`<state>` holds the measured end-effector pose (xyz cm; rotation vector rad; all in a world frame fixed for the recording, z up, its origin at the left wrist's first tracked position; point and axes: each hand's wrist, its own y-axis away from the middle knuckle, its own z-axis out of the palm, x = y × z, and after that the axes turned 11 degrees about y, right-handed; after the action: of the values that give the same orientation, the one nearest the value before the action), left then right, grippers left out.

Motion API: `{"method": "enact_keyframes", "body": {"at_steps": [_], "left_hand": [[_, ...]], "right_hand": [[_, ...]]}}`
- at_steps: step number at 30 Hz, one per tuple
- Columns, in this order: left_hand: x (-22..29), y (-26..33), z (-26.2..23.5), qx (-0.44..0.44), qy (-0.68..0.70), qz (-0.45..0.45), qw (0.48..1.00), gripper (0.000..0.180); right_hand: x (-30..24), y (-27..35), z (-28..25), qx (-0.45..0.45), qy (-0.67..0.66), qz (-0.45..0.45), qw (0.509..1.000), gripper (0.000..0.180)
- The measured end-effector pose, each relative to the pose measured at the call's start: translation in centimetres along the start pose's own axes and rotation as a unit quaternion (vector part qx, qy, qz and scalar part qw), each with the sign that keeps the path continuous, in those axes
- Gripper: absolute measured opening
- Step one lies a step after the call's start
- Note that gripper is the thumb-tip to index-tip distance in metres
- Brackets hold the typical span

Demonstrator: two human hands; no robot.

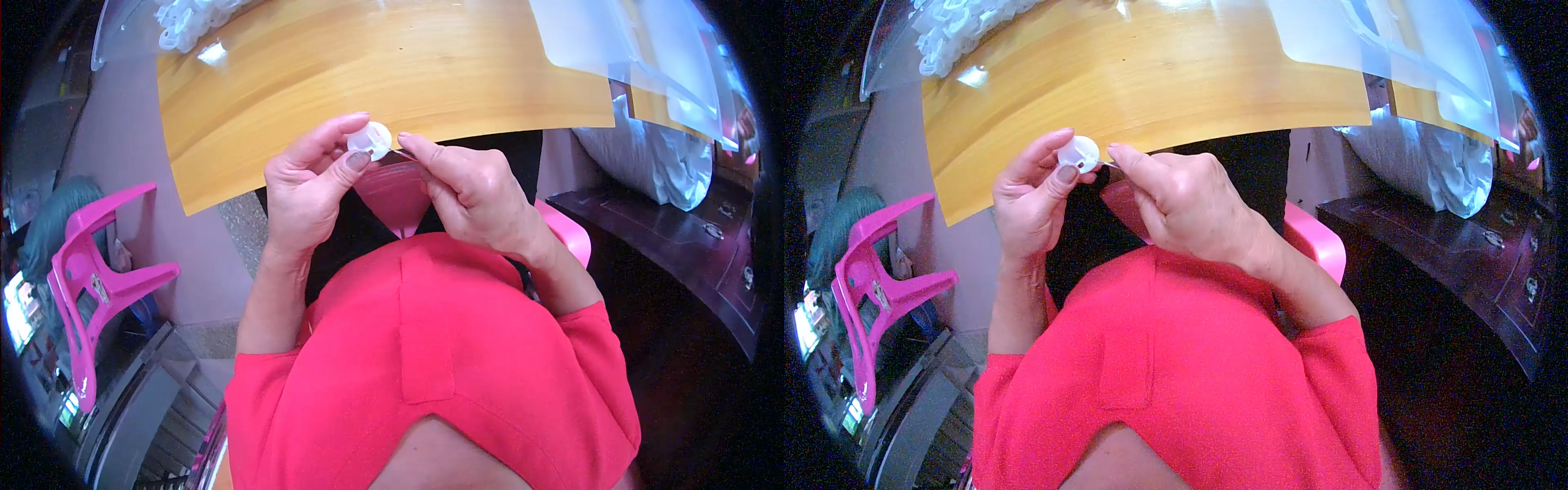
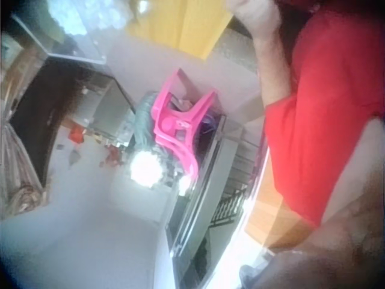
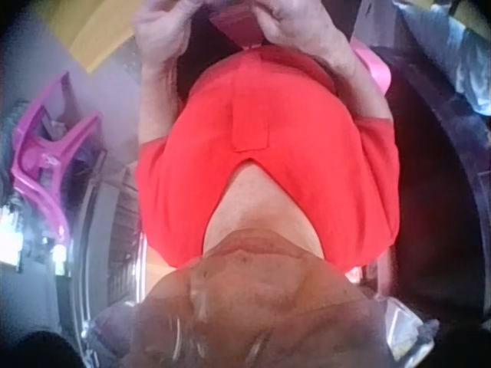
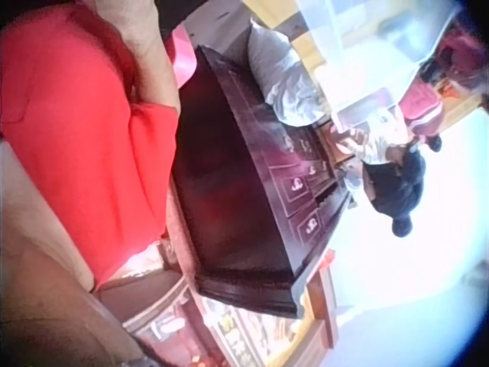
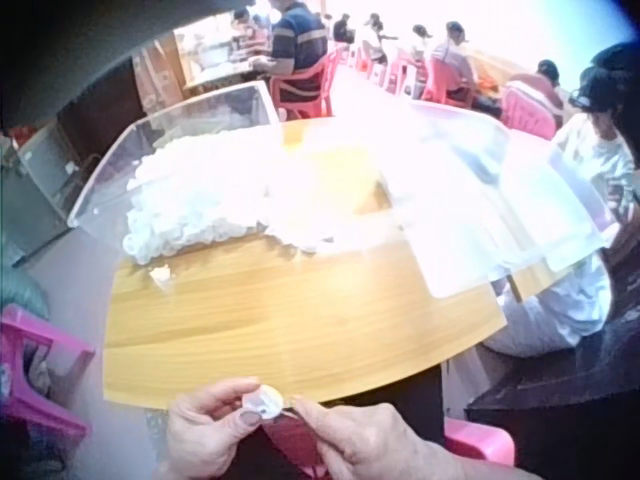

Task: The person picks up a white plastic component from a container, uses a thin metal tool to poke through its center, and places the part into a separate tray, repeating the process for another component.

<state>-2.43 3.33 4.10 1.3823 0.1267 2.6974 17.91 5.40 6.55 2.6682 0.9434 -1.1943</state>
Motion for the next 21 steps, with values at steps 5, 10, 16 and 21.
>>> {"method": "enact_keyframes", "body": {"at_steps": [5,10,16,21], "left_hand": [[0.03,-0.12,-0.15,-0.008,0.0,0.019,1.0,0.034],[-0.22,-0.03,0.06,-0.016,0.017,0.003,1.0,0.033],[-0.4,0.03,0.23,-0.026,0.024,0.009,0.999,0.032],[-0.58,0.04,0.31,-0.021,0.028,0.005,0.999,0.031]], "right_hand": [[-0.1,-0.13,0.09,-0.004,0.042,-0.006,0.999,0.051],[-0.16,-0.2,0.38,0.004,0.037,-0.012,0.999,0.053],[-0.16,-0.26,0.4,-0.001,0.038,-0.01,0.999,0.054],[-0.13,-0.26,0.31,0.002,0.019,-0.007,1.0,0.054]]}}
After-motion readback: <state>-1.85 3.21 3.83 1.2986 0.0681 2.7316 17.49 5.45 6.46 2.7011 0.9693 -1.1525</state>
